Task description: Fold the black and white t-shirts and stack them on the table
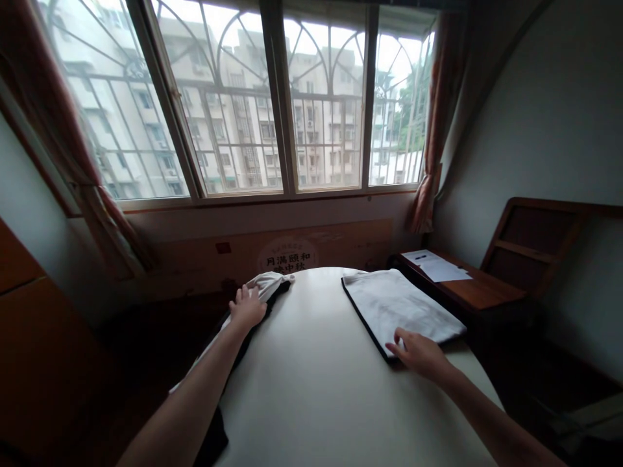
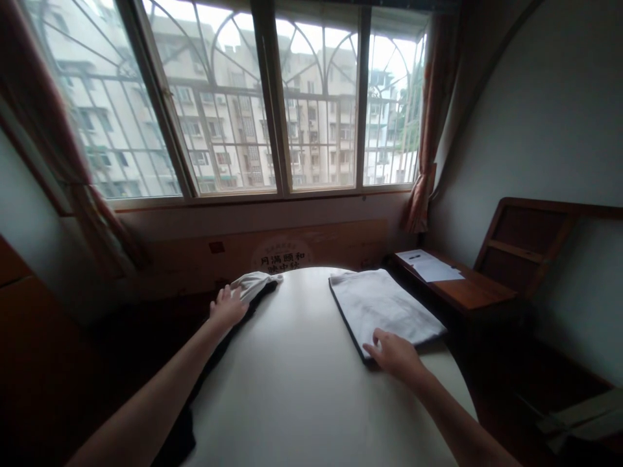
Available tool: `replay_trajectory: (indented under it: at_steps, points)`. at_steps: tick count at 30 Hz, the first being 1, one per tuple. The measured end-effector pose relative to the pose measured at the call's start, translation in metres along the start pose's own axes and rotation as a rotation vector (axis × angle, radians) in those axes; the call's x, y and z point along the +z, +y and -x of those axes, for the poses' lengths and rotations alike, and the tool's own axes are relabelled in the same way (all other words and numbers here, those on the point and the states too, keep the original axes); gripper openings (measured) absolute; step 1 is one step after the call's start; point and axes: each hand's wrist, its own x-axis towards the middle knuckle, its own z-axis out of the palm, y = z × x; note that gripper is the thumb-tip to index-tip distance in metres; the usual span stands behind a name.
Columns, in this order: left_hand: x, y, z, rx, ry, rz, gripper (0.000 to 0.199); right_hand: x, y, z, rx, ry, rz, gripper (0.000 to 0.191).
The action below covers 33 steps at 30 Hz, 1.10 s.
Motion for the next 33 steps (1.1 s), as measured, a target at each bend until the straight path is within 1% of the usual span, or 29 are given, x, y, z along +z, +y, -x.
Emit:
replay_trajectory:
  at_steps: [2, 4, 5, 7, 10, 12, 14, 17, 19, 21, 23, 24, 25, 27, 28, 29, 30, 31, 32, 33]
  points:
    - [-0.007, 0.019, 0.03, 0.089, 0.084, 0.024, 0.073, -0.003, -0.003, 0.002, -0.041, 0.004, -0.006, 0.033]
    - [-0.014, 0.037, 0.067, 0.212, 0.146, 0.088, 0.071, -0.003, -0.005, 0.003, -0.074, -0.006, -0.008, 0.026]
    - [-0.017, 0.046, 0.087, 0.272, 0.152, 0.13, 0.07, -0.003, -0.005, 0.003, -0.075, -0.014, -0.007, 0.021]
    - [-0.021, 0.06, 0.129, 0.379, 0.102, 0.219, 0.07, -0.001, -0.006, 0.002, -0.057, -0.025, 0.007, 0.019]
    - [-0.017, 0.078, 0.185, 0.505, -0.073, 0.366, 0.071, 0.002, -0.008, 0.001, -0.05, 0.003, 0.042, 0.028]
    - [-0.004, 0.089, 0.213, 0.539, -0.183, 0.484, 0.07, 0.004, -0.01, 0.0, -0.05, 0.007, 0.066, 0.036]
    - [0.015, 0.099, 0.229, 0.525, -0.218, 0.605, 0.066, 0.007, -0.011, -0.002, -0.031, -0.02, 0.056, 0.035]
    - [0.043, 0.107, 0.231, 0.491, -0.166, 0.727, 0.052, 0.012, -0.01, -0.009, 0.013, -0.055, -0.029, 0.025]
    - [0.055, 0.107, 0.225, 0.487, -0.139, 0.791, 0.042, 0.015, -0.007, -0.015, 0.036, -0.047, -0.093, 0.024]
    - [0.06, 0.103, 0.219, 0.464, -0.127, 0.858, 0.036, 0.014, -0.002, -0.02, 0.047, -0.015, -0.149, 0.026]
    - [0.06, 0.1, 0.215, 0.425, -0.104, 0.906, 0.034, 0.007, 0.001, -0.023, 0.069, 0.044, -0.201, 0.029]
    - [0.059, 0.099, 0.215, 0.413, -0.091, 0.921, 0.033, 0.0, 0.001, -0.023, 0.078, 0.096, -0.226, 0.031]
    - [0.058, 0.099, 0.215, 0.406, -0.082, 0.941, 0.033, -0.008, -0.001, -0.021, 0.075, 0.175, -0.266, 0.032]
    - [0.057, 0.099, 0.215, 0.387, -0.069, 1.005, 0.032, -0.028, -0.011, -0.008, 0.012, 0.392, -0.405, 0.035]
    - [0.057, 0.099, 0.215, 0.363, -0.06, 1.042, 0.031, -0.038, -0.02, 0.003, -0.042, 0.508, -0.496, 0.037]
    - [0.057, 0.099, 0.214, 0.331, -0.048, 1.078, 0.03, -0.048, -0.031, 0.018, -0.111, 0.592, -0.581, 0.039]
    - [0.057, 0.098, 0.213, 0.296, -0.033, 1.112, 0.029, -0.056, -0.043, 0.036, -0.19, 0.616, -0.645, 0.04]
    - [0.057, 0.097, 0.211, 0.261, -0.017, 1.142, 0.029, -0.062, -0.056, 0.057, -0.259, 0.585, -0.673, 0.04]
    - [0.057, 0.096, 0.209, 0.227, -0.006, 1.171, 0.031, -0.065, -0.068, 0.078, -0.371, 0.437, -0.653, 0.037]
    - [0.057, 0.095, 0.206, 0.194, 0.001, 1.2, 0.036, -0.067, -0.079, 0.1, -0.507, 0.235, -0.625, 0.034]
